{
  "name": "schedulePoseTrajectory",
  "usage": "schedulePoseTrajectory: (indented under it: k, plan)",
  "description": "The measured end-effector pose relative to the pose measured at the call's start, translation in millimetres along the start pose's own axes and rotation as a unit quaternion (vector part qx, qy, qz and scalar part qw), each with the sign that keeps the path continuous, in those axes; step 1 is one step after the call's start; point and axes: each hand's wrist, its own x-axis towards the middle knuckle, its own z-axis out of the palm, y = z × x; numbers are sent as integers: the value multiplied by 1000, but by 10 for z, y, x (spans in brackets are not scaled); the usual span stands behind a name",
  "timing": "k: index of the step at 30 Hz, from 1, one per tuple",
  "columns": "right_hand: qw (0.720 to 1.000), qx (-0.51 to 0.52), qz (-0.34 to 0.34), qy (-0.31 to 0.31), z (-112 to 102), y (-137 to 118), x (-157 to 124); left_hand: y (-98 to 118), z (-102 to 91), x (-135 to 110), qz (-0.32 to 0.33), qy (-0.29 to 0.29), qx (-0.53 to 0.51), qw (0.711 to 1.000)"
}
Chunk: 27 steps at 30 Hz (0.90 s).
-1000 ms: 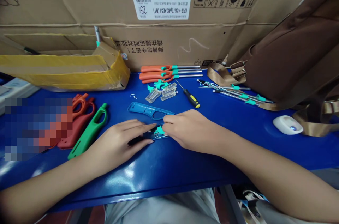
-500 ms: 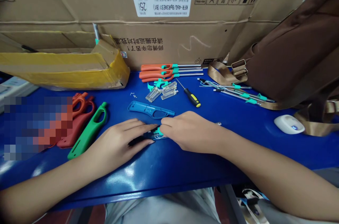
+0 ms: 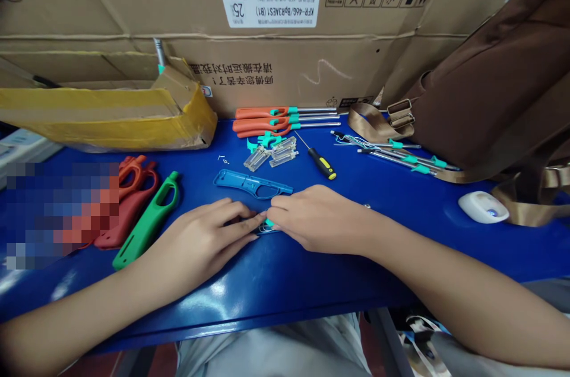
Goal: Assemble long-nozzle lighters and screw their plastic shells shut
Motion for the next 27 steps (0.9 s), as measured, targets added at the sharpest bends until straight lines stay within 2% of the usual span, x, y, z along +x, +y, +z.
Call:
schedulePoseTrajectory:
  k: [4,13,20,27]
  plan:
    - [1000,10,-2,15,4,16,-4,-5,13,-17,-4,1,-15,1000]
    - [1000,-7,-11,-9,46,-5,43,-22,14,3,-21,4,-73,997]
    - [1000,-18,-25,4,66,-10,36,-33,36,-7,-45,15,-112,993]
    - [999,12,13,42,34,-4,-12,-54,-1,14,-80,30,-146,986]
